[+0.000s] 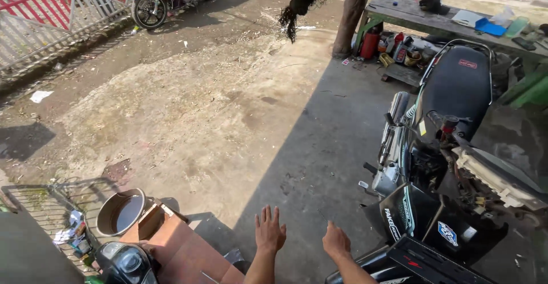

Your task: Removing the plastic side fairing of a motorcycle using a screwdriver

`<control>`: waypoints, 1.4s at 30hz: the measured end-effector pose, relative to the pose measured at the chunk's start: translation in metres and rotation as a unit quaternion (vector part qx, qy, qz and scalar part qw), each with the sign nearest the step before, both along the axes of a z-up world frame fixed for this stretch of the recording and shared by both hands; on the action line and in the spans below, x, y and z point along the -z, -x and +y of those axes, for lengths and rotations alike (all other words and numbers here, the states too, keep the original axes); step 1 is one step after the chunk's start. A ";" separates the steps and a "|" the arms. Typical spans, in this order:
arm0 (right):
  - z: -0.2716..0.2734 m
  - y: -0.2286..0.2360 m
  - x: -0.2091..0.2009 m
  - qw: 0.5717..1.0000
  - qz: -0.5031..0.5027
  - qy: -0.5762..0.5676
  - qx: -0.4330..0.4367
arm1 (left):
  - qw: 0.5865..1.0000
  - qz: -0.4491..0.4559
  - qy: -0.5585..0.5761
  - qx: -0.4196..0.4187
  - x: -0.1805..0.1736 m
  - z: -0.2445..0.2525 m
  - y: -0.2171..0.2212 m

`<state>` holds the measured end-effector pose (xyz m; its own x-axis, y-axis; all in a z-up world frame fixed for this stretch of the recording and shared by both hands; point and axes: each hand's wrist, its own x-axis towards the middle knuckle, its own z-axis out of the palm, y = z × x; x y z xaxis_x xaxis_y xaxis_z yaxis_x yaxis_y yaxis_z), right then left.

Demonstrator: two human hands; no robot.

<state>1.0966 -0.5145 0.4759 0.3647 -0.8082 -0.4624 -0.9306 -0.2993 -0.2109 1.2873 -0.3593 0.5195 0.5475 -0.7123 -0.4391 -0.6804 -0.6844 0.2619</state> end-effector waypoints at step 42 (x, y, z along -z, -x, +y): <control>-0.430 -0.061 -0.039 0.976 0.036 0.124 0.178 | 0.955 0.003 0.077 0.287 -0.018 -0.569 -0.076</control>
